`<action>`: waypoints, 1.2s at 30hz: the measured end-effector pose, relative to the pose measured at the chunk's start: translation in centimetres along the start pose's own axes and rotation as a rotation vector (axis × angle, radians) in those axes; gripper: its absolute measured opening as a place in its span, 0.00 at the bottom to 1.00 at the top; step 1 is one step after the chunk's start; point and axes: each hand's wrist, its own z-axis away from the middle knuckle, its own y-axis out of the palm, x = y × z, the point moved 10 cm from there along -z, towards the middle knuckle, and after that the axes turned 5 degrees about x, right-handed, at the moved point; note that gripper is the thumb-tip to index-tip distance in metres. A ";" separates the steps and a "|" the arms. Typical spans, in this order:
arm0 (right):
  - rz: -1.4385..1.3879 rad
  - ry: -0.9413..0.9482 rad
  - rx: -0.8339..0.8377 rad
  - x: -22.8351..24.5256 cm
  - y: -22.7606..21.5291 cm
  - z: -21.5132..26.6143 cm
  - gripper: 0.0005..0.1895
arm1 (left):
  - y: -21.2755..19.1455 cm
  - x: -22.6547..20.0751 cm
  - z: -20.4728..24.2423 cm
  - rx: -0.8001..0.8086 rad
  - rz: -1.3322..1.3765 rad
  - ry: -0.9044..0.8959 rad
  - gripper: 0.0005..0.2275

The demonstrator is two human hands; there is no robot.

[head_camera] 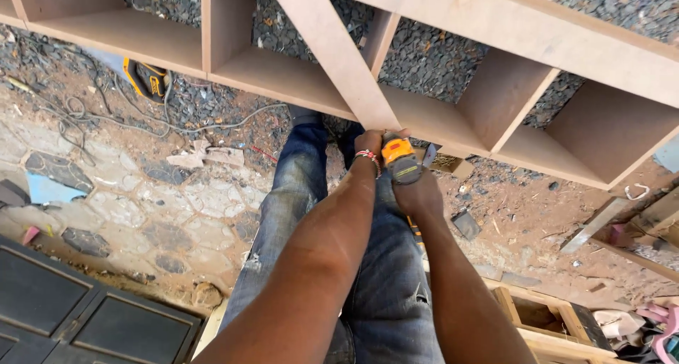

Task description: Measuring and assembling a wooden shelf using a power drill and tape measure.

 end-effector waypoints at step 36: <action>-0.279 -0.298 -0.201 2.5 2.0 -1.6 0.32 | -33.4 -17.4 14.2 0.138 0.521 0.451 0.14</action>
